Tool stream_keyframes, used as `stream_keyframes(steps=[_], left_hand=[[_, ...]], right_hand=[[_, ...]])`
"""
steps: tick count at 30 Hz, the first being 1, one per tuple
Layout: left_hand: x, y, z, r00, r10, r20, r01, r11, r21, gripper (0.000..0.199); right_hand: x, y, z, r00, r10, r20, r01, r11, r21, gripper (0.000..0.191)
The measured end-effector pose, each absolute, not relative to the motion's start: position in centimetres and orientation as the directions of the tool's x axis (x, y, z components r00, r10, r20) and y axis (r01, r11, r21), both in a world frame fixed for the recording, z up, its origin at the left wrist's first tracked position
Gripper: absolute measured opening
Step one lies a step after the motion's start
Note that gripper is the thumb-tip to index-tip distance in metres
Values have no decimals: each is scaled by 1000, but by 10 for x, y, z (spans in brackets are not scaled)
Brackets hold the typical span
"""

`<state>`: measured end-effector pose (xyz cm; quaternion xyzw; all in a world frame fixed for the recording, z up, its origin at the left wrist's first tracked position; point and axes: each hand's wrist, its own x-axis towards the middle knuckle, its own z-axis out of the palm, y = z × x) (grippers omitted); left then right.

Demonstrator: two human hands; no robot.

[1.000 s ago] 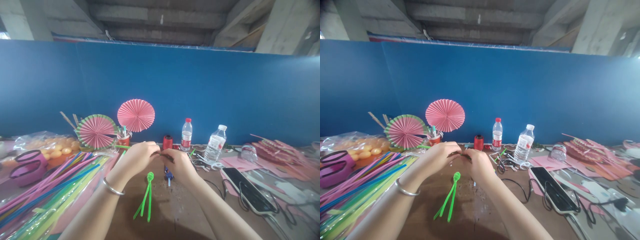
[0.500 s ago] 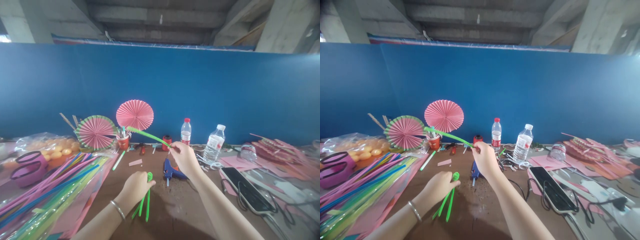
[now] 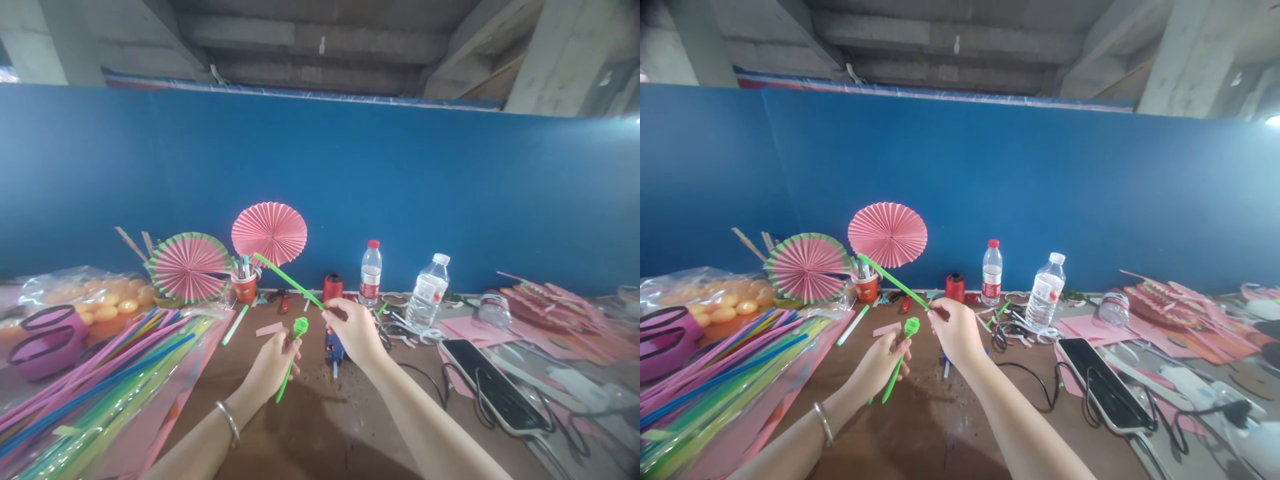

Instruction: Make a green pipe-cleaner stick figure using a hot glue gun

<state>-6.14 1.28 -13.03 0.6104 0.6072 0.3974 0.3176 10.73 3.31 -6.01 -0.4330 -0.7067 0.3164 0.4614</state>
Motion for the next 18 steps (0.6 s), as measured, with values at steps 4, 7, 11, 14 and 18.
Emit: stream_keyframes(steps=[4, 7, 11, 14, 18], left_hand=[[-53, 13, -131, -47, 994, 95, 168, -86, 982, 22], [-53, 12, -131, -73, 991, 109, -15, -110, 994, 20], [-54, 11, -135, -106, 991, 88, -159, -104, 982, 18], [-53, 10, -140, -102, 994, 40, -215, -61, 975, 21], [-51, 10, -141, -102, 995, 8, -261, -34, 965, 21]], right_hand=[[99, 31, -68, -272, 873, 404, 345, 481, -806, 18], [92, 30, -77, -295, 878, 377, 384, 470, -795, 22], [85, 30, -88, -322, 881, 346, 399, 458, -794, 23], [83, 31, -93, -350, 873, 340, 384, 465, -798, 19], [82, 30, -93, -387, 844, 371, 317, 500, -806, 18]])
